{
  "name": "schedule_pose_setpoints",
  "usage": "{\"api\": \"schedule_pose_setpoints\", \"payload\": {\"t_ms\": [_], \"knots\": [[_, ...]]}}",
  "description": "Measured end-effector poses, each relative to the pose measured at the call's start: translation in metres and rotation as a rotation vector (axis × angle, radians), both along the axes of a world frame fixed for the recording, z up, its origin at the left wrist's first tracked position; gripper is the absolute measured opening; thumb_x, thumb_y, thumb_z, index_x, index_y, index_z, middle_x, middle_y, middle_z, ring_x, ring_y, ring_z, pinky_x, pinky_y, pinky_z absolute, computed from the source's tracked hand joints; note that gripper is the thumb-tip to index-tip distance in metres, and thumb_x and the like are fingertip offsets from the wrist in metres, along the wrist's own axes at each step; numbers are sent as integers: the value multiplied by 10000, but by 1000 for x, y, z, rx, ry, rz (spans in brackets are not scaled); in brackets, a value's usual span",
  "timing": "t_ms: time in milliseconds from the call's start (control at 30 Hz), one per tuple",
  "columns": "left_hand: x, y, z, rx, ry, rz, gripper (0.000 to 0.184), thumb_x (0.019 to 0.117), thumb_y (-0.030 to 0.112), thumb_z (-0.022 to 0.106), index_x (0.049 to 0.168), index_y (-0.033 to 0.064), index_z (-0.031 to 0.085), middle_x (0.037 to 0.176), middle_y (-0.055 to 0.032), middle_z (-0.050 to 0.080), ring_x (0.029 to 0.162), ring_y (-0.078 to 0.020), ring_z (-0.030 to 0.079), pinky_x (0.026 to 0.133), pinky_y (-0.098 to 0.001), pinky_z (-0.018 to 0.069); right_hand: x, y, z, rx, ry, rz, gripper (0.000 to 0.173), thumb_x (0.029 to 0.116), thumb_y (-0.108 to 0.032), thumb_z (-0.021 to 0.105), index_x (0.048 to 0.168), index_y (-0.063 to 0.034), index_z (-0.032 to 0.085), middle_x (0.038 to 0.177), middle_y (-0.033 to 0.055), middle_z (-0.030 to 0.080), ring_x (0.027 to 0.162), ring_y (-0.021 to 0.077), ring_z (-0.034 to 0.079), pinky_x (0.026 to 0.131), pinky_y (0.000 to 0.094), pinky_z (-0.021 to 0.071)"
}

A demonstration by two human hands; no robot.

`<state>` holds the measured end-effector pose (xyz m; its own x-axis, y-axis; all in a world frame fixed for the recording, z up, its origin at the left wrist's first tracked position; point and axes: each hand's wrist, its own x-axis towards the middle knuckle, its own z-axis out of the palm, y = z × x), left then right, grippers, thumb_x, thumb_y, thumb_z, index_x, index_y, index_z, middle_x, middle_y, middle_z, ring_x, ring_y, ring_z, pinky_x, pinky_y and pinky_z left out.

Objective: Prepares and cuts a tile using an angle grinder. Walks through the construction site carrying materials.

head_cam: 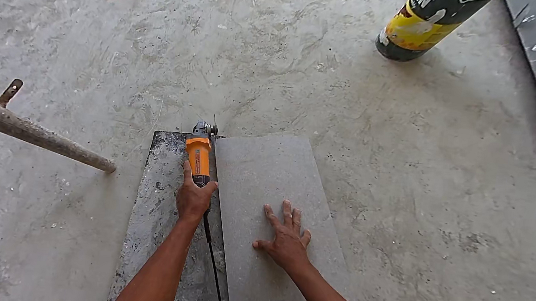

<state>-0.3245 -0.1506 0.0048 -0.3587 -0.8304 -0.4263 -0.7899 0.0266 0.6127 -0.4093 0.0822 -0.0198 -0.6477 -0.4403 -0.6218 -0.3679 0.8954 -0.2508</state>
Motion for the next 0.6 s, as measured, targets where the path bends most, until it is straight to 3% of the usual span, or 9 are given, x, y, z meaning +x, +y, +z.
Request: {"api": "schedule_pose_setpoints", "payload": {"t_ms": [600], "knots": [[2,-1,0,7,-22,-13,1074,841,431,835,1663,273,162,1140,-242,701,1007,-430,695,854,-652,542,0,0,-1,3,3,-1,1085,769,-567,850,1636,-427,214,1744,66,-84,1592,366,-104,1170,776,88]]}}
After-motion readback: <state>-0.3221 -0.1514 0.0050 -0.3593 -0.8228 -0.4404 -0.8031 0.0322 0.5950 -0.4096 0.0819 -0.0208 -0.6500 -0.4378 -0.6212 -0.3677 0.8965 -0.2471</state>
